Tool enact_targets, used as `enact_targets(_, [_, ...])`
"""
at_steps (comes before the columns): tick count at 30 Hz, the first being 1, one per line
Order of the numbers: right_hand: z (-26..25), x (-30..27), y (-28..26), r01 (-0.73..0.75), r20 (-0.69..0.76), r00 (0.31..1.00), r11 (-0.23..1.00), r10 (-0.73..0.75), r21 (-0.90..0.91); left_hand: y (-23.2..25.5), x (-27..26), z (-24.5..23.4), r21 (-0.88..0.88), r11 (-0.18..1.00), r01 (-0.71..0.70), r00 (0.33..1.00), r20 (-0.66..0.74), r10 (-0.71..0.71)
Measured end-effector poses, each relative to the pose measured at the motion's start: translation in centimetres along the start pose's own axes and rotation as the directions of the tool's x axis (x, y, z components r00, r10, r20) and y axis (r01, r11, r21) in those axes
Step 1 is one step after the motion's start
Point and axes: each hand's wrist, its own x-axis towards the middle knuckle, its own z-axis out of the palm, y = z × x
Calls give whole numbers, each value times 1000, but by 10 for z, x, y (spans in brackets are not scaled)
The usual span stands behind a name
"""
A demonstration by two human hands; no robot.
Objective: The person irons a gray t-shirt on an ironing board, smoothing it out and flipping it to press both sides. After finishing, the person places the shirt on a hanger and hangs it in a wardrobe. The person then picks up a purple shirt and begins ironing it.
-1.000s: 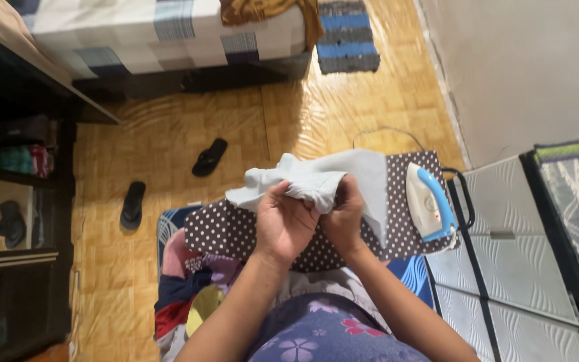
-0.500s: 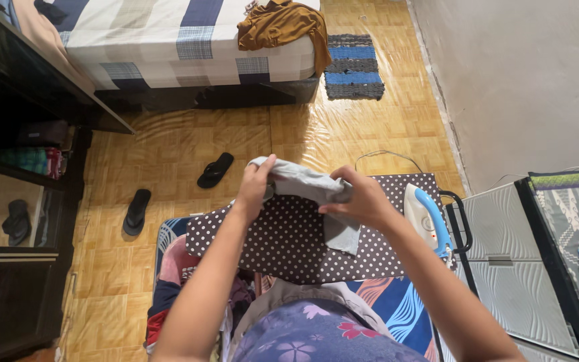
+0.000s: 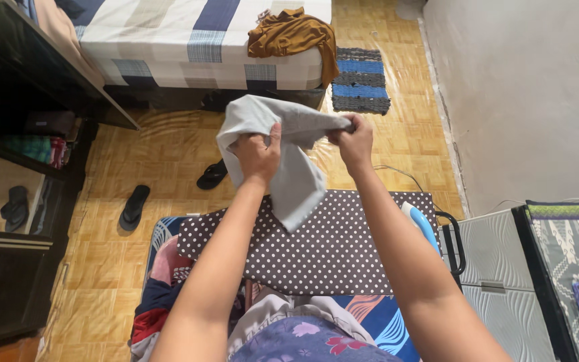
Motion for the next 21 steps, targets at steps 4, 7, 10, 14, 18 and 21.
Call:
enact_targets(4, [-5, 11, 9, 149, 26, 989, 986, -147, -80, 1, -36, -7, -147, 987, 69, 997, -27, -74])
enact_targets(7, [-22, 10, 43, 77, 59, 995, 996, -74, -52, -2, -88, -1, -109, 964, 242, 970, 65, -236])
enact_targets(10, [-45, 1, 90, 43, 121, 992, 995, -31, -93, -6, -145, 11, -64, 937, 344, 934, 131, -334])
enact_targets(14, [-91, -45, 153, 75, 242, 970, 948, 2, -308, -8, -222, 16, 240, 865, 441, 818, 290, -497])
enact_targets(18, [-140, -102, 201, -57, 294, 928, 868, 228, -494, -16, -283, 16, 485, 736, 473, 474, 564, -676])
enact_targets(21, [-168, -138, 223, -57, 341, 878, 782, 335, -621, -32, -313, 24, 600, 696, 395, 304, 629, -715])
